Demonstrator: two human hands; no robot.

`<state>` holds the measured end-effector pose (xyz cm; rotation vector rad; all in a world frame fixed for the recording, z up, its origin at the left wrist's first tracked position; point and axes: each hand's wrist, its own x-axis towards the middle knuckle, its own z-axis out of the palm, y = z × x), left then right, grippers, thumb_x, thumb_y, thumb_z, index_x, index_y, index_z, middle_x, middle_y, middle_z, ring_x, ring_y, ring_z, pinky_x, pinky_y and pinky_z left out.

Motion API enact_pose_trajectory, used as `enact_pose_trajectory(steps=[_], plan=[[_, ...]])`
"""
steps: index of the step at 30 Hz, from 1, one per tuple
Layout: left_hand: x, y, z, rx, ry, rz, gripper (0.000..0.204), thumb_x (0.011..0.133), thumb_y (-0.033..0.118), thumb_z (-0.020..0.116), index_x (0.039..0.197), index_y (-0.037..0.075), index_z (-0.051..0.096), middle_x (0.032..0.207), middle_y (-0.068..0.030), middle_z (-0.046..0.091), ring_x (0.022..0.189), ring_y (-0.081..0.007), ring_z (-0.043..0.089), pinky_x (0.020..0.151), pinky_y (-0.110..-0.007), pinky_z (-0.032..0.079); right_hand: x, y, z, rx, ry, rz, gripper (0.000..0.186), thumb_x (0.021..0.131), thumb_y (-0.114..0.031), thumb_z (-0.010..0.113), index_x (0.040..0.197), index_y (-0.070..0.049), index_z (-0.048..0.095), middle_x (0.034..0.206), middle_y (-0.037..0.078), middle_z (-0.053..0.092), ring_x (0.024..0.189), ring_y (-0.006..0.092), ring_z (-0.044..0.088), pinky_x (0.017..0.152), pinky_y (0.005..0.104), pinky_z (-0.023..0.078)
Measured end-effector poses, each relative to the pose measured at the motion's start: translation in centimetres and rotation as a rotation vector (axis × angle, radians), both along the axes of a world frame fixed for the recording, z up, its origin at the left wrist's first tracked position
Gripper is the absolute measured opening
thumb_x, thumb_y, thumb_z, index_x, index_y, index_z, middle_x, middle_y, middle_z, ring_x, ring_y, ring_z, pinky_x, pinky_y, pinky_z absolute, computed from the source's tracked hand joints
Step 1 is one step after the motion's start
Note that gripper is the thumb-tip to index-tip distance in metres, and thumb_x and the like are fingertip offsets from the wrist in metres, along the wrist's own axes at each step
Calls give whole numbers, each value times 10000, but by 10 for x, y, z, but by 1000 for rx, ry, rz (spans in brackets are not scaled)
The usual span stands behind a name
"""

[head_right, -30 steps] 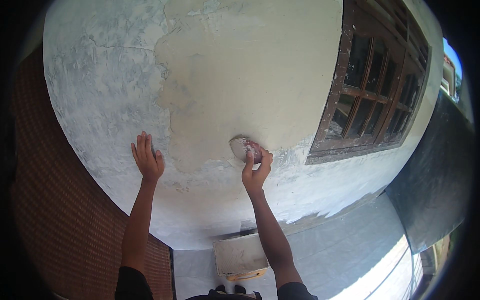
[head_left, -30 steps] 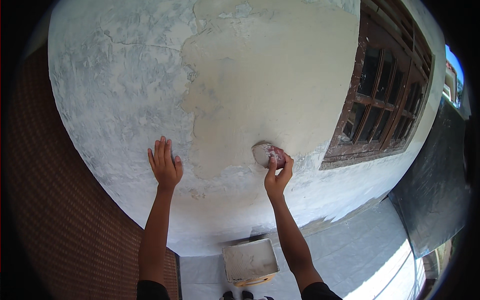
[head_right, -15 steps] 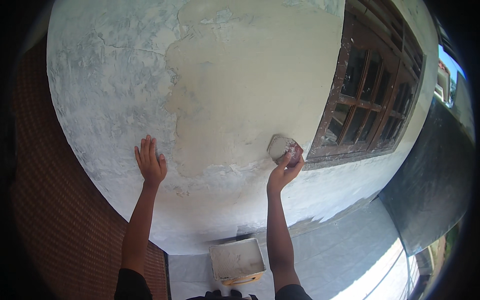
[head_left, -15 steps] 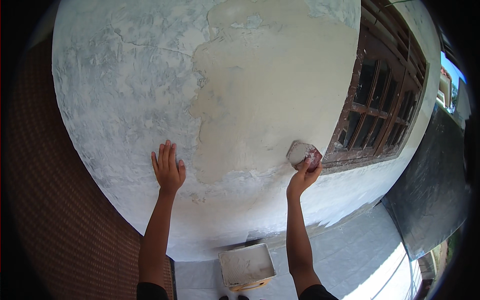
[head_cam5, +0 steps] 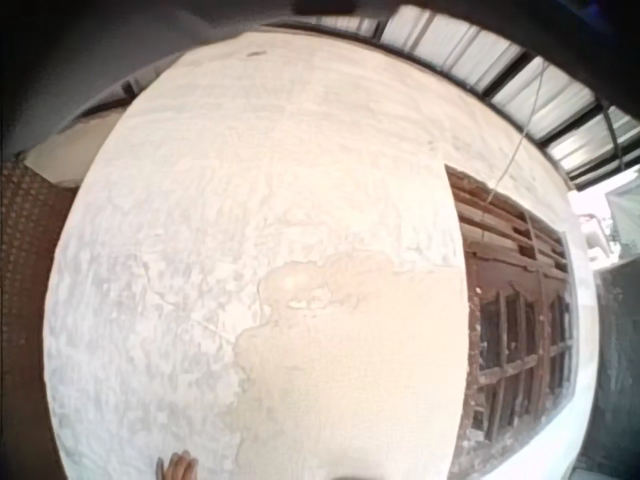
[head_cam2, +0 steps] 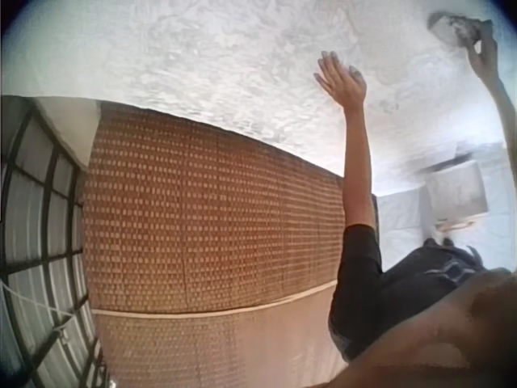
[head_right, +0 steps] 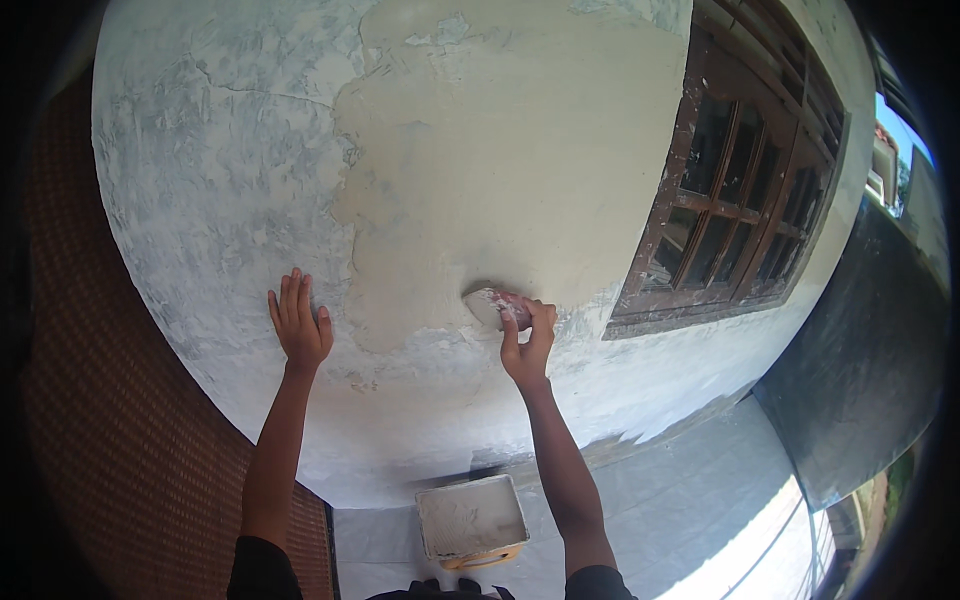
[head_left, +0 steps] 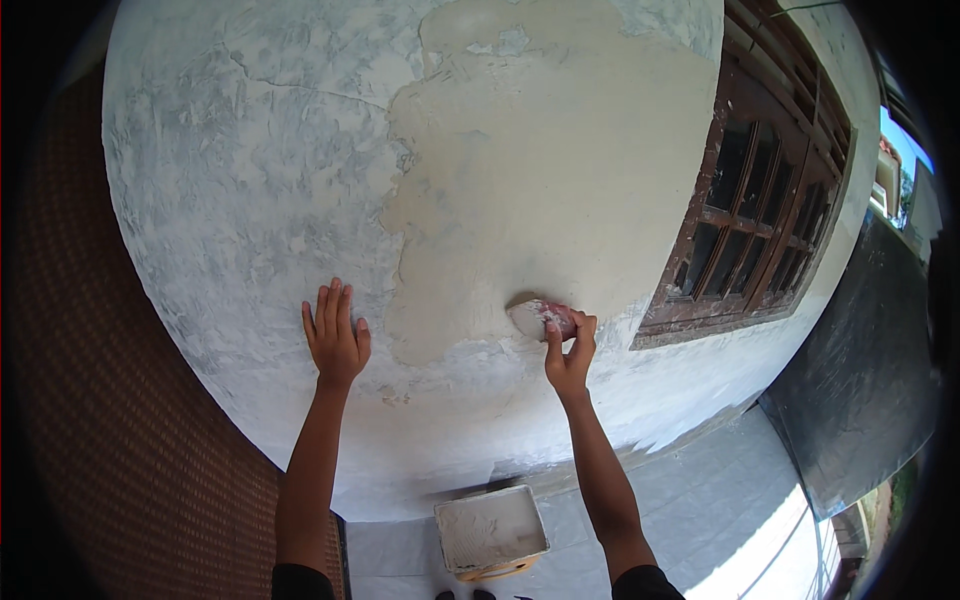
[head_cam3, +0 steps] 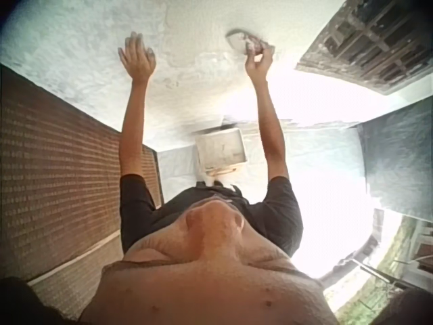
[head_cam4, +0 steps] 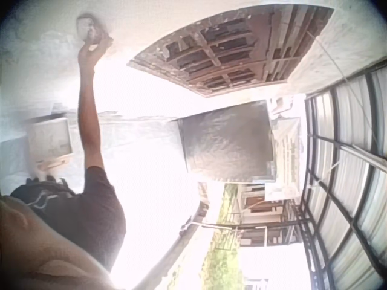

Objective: The person applies wall putty to a wall using a putty knife.

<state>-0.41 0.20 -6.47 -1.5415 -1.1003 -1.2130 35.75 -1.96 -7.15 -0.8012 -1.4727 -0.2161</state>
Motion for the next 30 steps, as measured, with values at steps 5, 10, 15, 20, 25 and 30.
enact_pose_trajectory(steps=[5, 10, 15, 20, 25, 30], plan=[[-1, 0, 0, 6, -5, 0, 477, 948, 228, 442, 1379, 29, 485, 1459, -124, 461, 1382, -304, 385, 1149, -539, 200, 2, 2, 26, 81, 865, 2, 299, 960, -115, 592, 1207, 20, 492, 1044, 87, 559, 942, 135, 514, 849, 295, 432], [2, 1, 0, 16, 0, -3, 472, 951, 231, 442, 1373, 25, 492, 1455, -126, 466, 1384, -303, 383, 1150, -539, 199, -19, 4, 2, 5, 207, -15, 305, 936, -149, 631, 1168, 20, 527, 1013, 118, 575, 945, 151, 538, 823, 291, 435], [-1, 0, -1, 19, 6, 9, 472, 954, 232, 437, 1375, 24, 489, 1456, -128, 464, 1385, -305, 383, 1150, -538, 196, -9, 4, 23, 9, 996, 4, 345, 1009, -195, 528, 1264, 18, 434, 1154, 123, 535, 1005, 186, 547, 850, 301, 498], [1, 1, -2, 7, 3, -15, 472, 955, 232, 437, 1373, 20, 488, 1453, -136, 465, 1383, -311, 383, 1149, -543, 195, -30, 2, -1, -7, 381, 72, 274, 990, -160, 566, 1203, 4, 513, 1068, 61, 555, 975, 118, 520, 872, 279, 427], [-2, 1, -2, 4, 3, 4, 475, 955, 234, 435, 1375, 17, 483, 1459, -137, 457, 1384, -317, 381, 1150, -544, 190, -14, 5, 14, 3, 1024, 23, 365, 1003, -199, 540, 1268, 30, 437, 1151, 129, 530, 1019, 188, 549, 898, 319, 466], [0, 1, 0, 7, 5, -2, 475, 957, 236, 430, 1376, 18, 483, 1461, -136, 455, 1386, -316, 377, 1149, -544, 192, -35, 0, -7, -16, 447, 102, 292, 971, -174, 605, 1182, 8, 520, 1095, 74, 563, 958, 126, 519, 855, 266, 429]])
